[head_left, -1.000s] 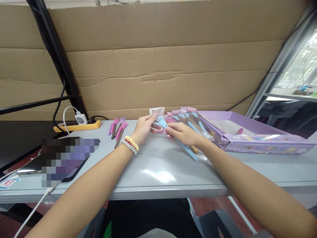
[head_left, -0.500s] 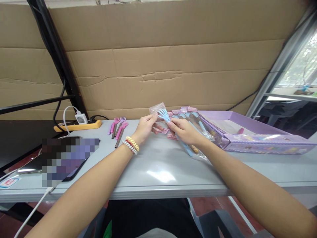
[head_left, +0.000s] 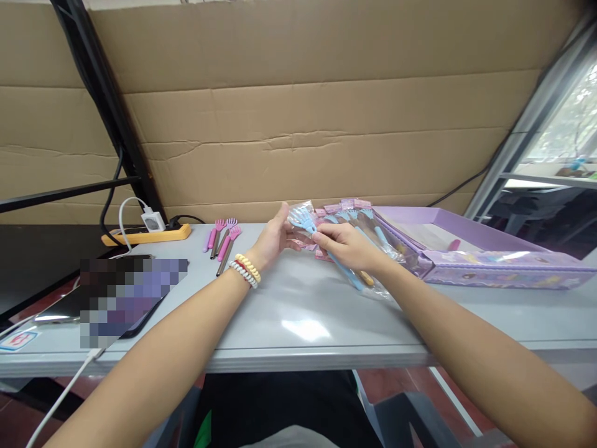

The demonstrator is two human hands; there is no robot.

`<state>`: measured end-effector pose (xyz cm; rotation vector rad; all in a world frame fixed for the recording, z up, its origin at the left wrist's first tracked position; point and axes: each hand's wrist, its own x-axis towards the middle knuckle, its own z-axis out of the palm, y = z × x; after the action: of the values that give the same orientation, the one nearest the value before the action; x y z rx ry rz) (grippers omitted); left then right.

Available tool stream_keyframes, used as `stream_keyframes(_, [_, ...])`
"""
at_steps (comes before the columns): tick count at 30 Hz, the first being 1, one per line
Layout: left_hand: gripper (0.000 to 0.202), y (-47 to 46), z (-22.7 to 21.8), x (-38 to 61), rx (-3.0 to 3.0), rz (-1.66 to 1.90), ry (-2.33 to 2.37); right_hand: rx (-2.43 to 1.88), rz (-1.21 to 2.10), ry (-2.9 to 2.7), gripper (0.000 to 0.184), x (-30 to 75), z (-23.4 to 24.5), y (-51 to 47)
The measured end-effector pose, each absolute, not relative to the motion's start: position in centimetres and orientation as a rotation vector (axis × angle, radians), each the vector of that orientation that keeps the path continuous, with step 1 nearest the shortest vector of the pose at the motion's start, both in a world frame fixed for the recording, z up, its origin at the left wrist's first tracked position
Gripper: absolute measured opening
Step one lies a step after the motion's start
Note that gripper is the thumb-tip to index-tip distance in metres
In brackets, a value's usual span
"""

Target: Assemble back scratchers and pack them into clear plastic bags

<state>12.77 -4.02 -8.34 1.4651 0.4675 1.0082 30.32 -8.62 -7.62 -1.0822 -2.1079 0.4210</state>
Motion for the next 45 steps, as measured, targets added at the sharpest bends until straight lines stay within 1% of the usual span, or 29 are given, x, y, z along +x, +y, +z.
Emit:
stream_keyframes(4, [0.055, -3.8, -8.3, 12.7, 1.469, 1.01, 0.529, -1.056, 0.418, -2.133, 0.035, 30.3, -7.7, -8.7])
stream_keyframes(7, [0.052, -3.8, -8.3, 12.7, 1.486, 1.04, 0.552, -1.062, 0.407, -2.118, 0.032, 30.3, -7.8, -8.6])
stream_keyframes(12, [0.042, -3.8, -8.2, 12.7, 1.536, 1.131, 0.457, -1.061, 0.435, -2.114, 0.032, 30.4, -8.0, -8.3])
stream_keyframes(20, [0.034, -4.2, -8.0, 12.7, 1.526, 1.122, 0.401, -1.037, 0.526, -2.079, 0.035, 30.4, -7.9, -8.3])
stream_keyframes(29, [0.033, -3.7, -7.1, 12.1, 1.452, 1.367, 0.401, -1.111, 0.722, -2.306, 0.035, 30.5, -7.4, -8.6])
stream_keyframes(36, [0.035, -4.0, -7.1, 11.8, 1.45, 1.284, 0.399, -1.169, 0.587, -2.23, 0.04, 30.6, -7.9, -8.1])
stream_keyframes(41, [0.039, -4.3, -7.5, 12.4, 1.483, 1.229, 0.421, -1.145, 0.661, -2.184, 0.043, 30.5, -7.8, -8.2])
stream_keyframes(45, [0.042, -4.2, -8.1, 12.8, 1.594, 1.168, 0.461, -1.119, 0.732, -2.126, 0.04, 30.2, -7.7, -8.4])
